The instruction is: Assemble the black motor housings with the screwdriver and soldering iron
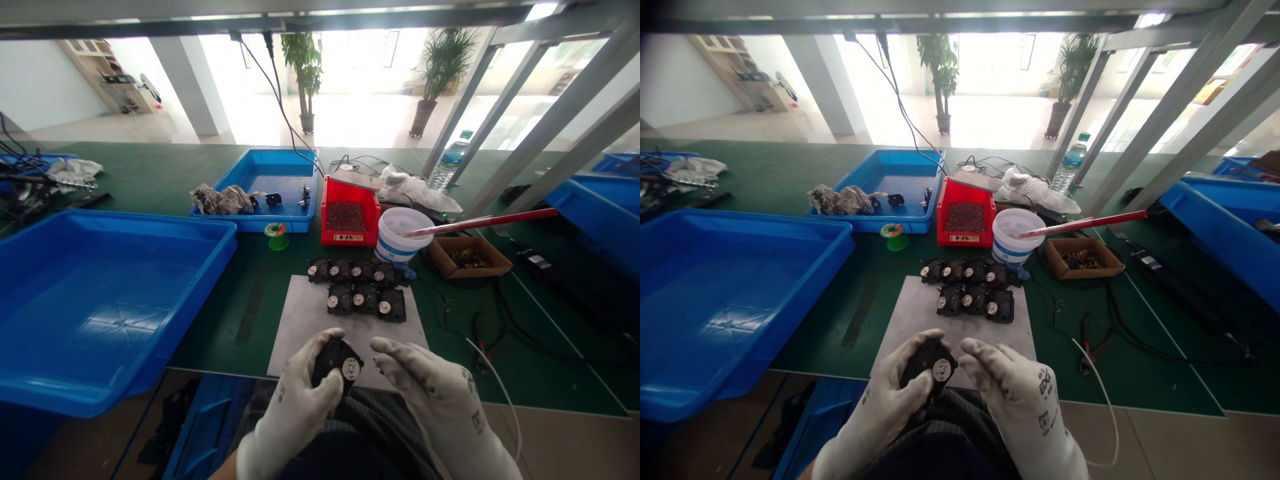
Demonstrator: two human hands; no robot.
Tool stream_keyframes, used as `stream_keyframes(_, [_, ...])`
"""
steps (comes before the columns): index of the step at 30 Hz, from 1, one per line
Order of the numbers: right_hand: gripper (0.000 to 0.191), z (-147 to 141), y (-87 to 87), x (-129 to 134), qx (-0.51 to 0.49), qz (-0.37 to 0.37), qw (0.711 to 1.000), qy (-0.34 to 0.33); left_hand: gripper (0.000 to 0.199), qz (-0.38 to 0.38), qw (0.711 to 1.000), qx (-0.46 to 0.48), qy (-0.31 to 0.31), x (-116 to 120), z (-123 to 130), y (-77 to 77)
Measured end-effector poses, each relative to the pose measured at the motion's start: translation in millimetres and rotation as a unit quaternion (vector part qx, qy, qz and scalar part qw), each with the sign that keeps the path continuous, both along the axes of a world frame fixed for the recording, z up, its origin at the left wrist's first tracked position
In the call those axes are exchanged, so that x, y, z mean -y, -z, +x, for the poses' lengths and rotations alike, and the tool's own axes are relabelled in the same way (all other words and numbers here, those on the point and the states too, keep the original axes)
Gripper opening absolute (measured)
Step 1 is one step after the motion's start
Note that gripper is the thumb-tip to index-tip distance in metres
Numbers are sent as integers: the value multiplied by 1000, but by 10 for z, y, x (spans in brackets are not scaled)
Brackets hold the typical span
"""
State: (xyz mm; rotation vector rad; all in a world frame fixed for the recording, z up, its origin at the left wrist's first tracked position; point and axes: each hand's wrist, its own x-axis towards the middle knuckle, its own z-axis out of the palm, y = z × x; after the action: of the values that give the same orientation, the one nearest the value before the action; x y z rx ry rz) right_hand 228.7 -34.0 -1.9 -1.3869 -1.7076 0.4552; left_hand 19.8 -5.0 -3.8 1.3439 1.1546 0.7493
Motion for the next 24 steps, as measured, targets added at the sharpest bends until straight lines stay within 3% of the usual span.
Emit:
stream_keyframes(3, [26,-62,-72,3,11,-87,995,43,51,3,1000,-2,0,6,-4,3])
stream_keyframes(8, [29,-156,-145,13,3,-206,978,23,50,22,1000,-4,5,4,13,-49])
stream_keyframes(17, [35,-209,-52,30,-14,-244,970,10,51,23,1000,-19,4,-2,29,-102])
stream_keyframes(24, [35,-231,-100,18,-23,-258,966,17,54,20,1000,-23,0,9,21,-107])
